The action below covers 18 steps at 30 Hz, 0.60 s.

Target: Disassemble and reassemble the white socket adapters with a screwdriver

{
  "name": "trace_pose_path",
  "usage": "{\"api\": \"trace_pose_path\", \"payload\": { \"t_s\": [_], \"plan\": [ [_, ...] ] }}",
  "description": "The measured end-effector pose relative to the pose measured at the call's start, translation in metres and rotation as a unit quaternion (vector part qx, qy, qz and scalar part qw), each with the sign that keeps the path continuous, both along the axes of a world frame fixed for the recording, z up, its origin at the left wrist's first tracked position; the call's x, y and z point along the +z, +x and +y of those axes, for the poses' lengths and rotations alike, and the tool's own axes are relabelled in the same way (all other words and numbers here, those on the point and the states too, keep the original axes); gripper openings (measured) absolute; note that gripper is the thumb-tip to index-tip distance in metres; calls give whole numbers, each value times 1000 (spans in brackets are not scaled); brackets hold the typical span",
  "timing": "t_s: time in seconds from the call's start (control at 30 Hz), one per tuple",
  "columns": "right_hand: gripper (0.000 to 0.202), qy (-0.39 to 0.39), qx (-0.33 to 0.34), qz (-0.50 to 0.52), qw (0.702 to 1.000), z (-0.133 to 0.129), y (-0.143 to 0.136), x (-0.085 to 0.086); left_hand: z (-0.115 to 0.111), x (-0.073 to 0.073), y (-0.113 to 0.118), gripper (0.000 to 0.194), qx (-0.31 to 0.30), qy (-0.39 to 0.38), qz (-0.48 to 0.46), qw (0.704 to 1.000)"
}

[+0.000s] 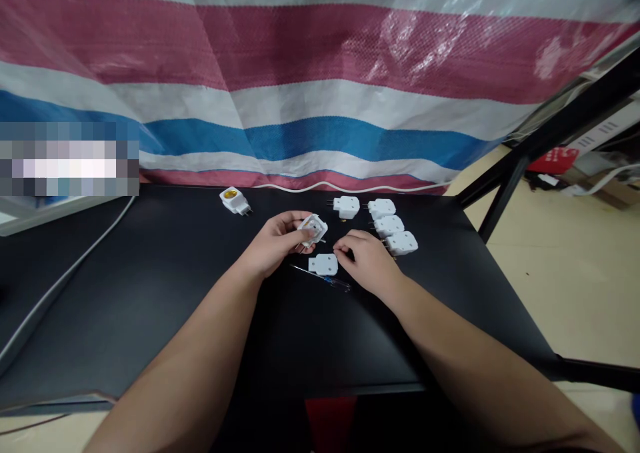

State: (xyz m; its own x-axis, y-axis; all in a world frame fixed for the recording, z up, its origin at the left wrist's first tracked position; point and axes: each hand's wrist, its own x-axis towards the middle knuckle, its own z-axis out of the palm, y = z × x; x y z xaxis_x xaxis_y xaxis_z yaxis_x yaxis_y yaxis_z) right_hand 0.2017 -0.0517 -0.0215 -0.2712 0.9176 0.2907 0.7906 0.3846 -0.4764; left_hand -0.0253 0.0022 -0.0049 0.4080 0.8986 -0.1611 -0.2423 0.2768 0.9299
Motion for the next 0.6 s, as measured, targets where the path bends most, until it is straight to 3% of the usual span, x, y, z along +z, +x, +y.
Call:
{"api": "trace_pose_path", "payload": {
  "t_s": [0.6],
  "plan": [
    [12, -54, 2, 46, 997, -3, 0, 0, 0, 0, -1, 50, -1, -5, 5, 1000]
  ]
}}
